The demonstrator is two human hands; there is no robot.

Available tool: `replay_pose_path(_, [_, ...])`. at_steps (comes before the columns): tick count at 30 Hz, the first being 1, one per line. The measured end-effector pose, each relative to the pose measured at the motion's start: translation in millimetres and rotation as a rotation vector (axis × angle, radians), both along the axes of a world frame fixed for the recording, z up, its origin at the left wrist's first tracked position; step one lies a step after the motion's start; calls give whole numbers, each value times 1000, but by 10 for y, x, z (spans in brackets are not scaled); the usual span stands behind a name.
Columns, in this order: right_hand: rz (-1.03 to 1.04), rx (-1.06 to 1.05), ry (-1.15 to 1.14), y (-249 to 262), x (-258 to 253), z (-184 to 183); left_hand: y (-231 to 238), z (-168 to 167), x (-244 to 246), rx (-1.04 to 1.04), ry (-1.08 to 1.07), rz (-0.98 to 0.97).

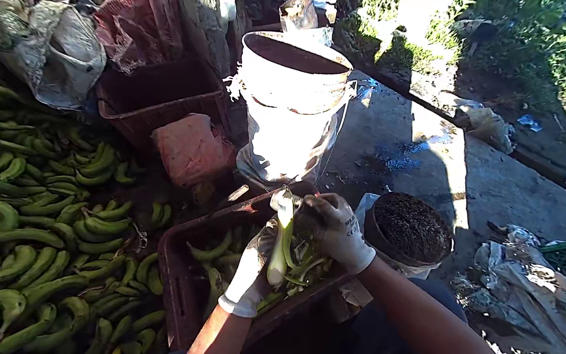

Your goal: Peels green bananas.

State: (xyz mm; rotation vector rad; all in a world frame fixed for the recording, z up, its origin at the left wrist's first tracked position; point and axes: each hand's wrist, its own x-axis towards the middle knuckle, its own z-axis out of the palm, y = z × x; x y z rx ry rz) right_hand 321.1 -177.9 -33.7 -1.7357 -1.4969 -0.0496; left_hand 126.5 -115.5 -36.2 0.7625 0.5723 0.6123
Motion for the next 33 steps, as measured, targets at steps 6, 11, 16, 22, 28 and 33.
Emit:
replay_pose_path(6, [-154,-65,357,-85,228,251,92,-37,-8,172,127,-9])
replay_pose_path(11, [235,-207,511,-400,-357,239,257,-69,12,343,32,366])
replay_pose_path(16, [357,-251,262,-400,-448,50,286,-7,-70,114,-190,347])
replay_pose_path(22, [244,-84,167,-72,25,-8,74,79,-85,193,-58,30])
replay_pose_path(28, [31,-207,363,147,429,-9,18,59,-50,-10,-16,-405])
replay_pose_path(33, [-73,-332,412,-7,291,104,165,-98,-45,63,7,36])
